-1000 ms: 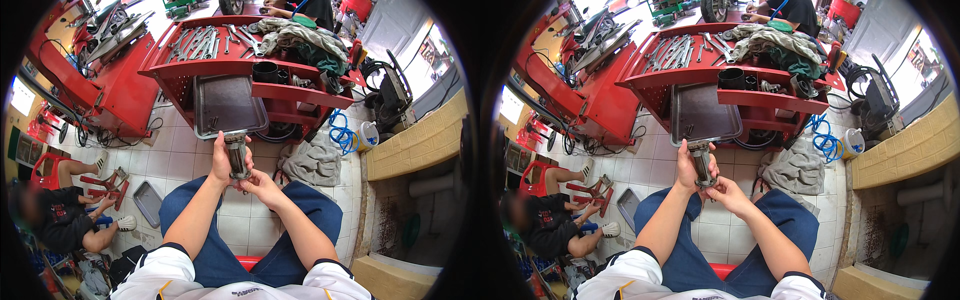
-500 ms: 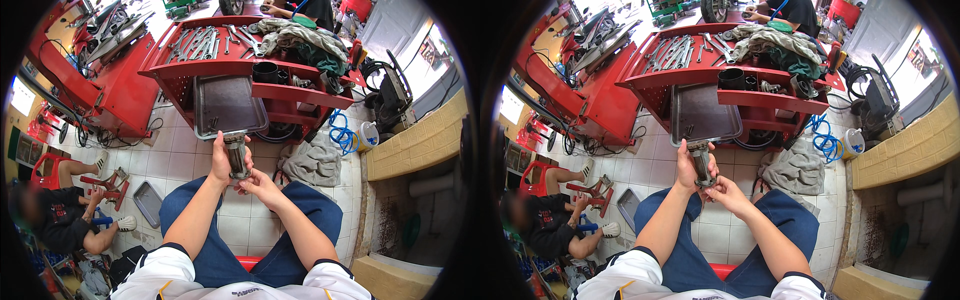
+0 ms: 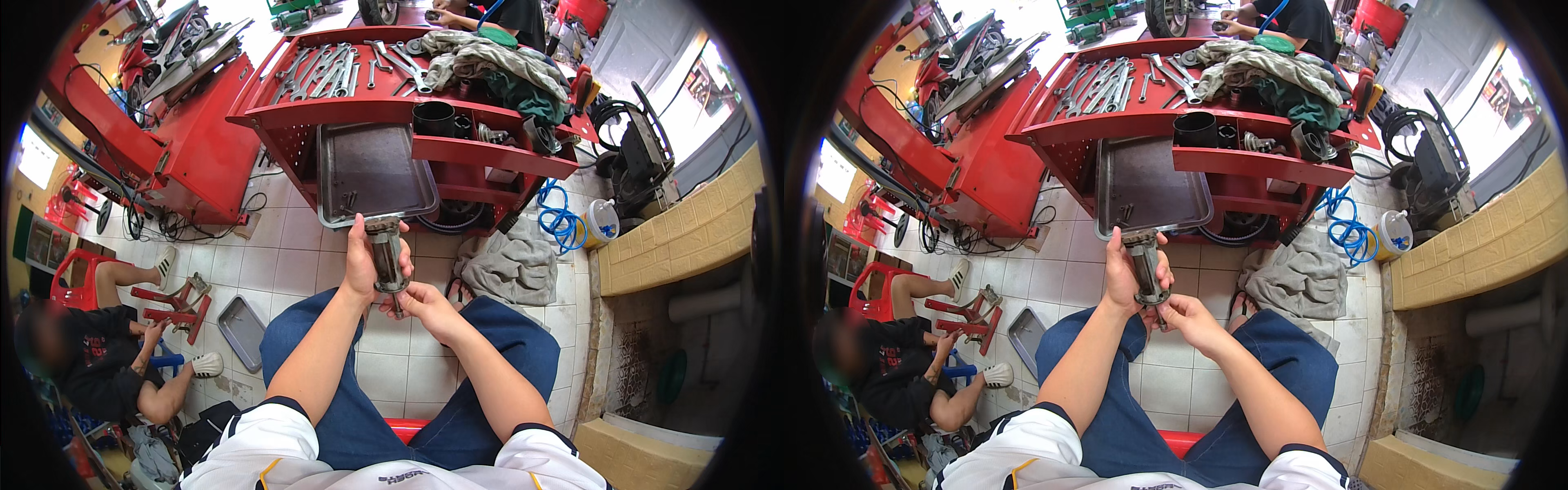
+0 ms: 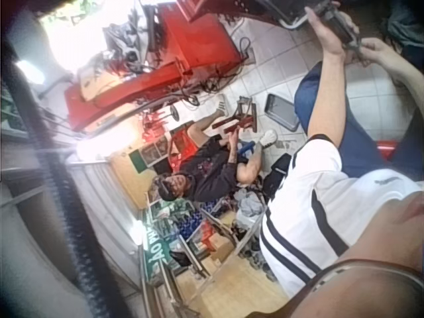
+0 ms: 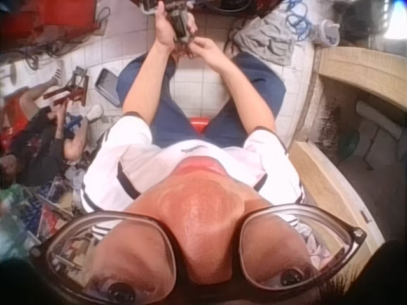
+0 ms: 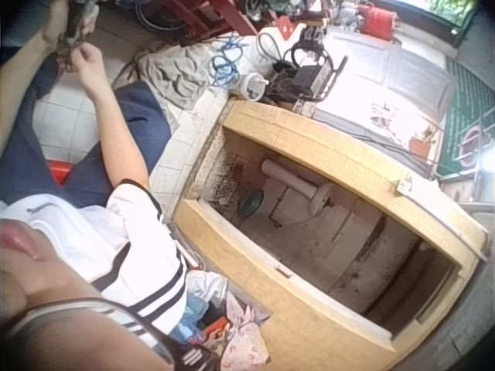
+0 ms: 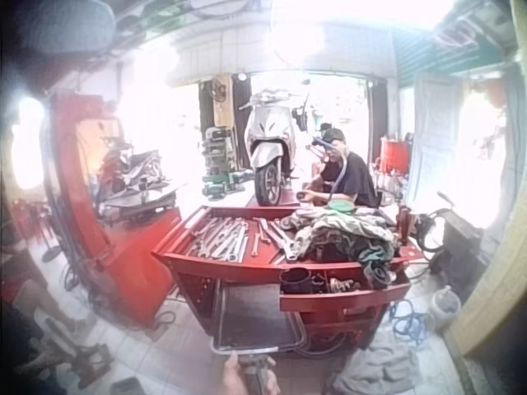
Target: The person sits on the floor and uses a wrench to tighten a bolt on a cylindrical mechanical component. They rotate the part to inspect it and continue adjusting the bolt with the tool.
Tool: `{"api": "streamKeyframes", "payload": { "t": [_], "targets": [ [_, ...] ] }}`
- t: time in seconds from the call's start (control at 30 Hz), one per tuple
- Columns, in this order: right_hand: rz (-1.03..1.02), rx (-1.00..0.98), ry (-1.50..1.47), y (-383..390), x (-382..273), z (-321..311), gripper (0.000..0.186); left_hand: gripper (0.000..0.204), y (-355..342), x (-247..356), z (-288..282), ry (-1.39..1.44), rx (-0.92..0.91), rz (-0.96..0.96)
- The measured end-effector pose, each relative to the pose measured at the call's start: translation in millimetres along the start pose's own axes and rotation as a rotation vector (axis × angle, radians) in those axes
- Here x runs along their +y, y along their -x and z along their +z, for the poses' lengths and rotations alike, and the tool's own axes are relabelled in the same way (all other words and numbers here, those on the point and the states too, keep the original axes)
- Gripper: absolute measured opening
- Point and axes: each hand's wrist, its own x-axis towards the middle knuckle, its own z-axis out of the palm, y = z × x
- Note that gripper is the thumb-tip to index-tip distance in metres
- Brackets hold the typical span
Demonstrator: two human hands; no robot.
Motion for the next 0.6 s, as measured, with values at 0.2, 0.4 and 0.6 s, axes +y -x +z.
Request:
{"api": "streamKeyframes", "payload": {
  "t": [0.2, 0.4, 0.6],
  "targets": [
    [-0.008, 0.012, 0.010, 1.2, -8.1, 4.4, 0.028, 0.079, 0.5, -0.2, -0.9, 0.013, -0.007, -0.005],
    [0.016, 0.041, -0.019, 1.7, -11.7, 7.7, 0.022, 0.079, 0.5, -1.2, -1.0, 0.028, -0.011, -0.015],
    [0.021, 0.064, -0.007, 0.2, -7.1, 6.2, 0.021, 0.079, 0.1, -2.0, -1.0, 0.044, -0.014, -0.014]
  ]
}}
